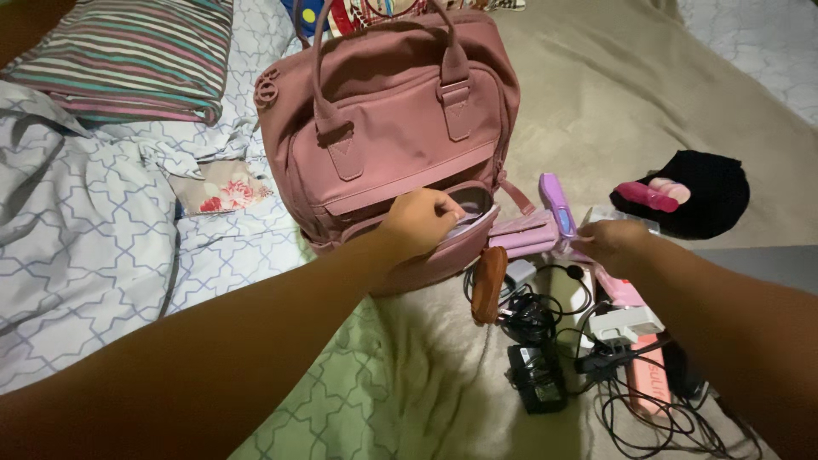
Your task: The person kneels on a bed and packs a pink backpack. They open the zippers, place a cable, a laptop, pouches, a hairbrush and small personal items into the compartments, then zip the pockets closed and lift the packed backpack.
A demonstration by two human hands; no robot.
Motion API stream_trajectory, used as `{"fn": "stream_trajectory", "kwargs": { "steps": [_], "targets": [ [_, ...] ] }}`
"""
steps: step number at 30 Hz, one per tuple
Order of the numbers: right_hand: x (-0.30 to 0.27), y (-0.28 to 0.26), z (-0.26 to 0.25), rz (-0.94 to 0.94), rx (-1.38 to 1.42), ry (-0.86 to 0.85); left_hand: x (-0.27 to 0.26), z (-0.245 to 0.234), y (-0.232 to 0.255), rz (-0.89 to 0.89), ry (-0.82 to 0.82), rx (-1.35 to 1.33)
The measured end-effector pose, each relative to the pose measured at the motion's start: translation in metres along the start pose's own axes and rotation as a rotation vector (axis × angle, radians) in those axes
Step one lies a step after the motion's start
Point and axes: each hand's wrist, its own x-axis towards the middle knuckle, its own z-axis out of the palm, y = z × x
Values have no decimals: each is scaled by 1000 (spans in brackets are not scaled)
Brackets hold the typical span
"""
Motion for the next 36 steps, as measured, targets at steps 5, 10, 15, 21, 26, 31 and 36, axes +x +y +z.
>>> {"fn": "stream_trajectory", "kwargs": {
  "steps": [5, 10, 15, 21, 26, 31, 36],
  "targets": [
    [-21, -43, -22, 153, 471, -13, -9, -12, 10, -287, -91, -51],
    [-56, -114, -53, 428, 1446, 18, -19, -18, 0, -95, -1, 84],
    [-88, -188, -86, 279, 1154, 214, -35, -33, -16, -261, -73, 68],
    [-107, -261, -97, -108, 727, 232, -48, -42, -21, -460, -161, 76],
    [-125, -296, -82, -353, 236, 209, -51, -33, -40, -350, -196, 277],
    [-136, -305, -71, -429, -65, 99, -44, -26, -66, -247, -220, 364],
    [-146, -296, -70, -487, -129, 94, -41, -28, -71, -492, -261, 187]
  ]
}}
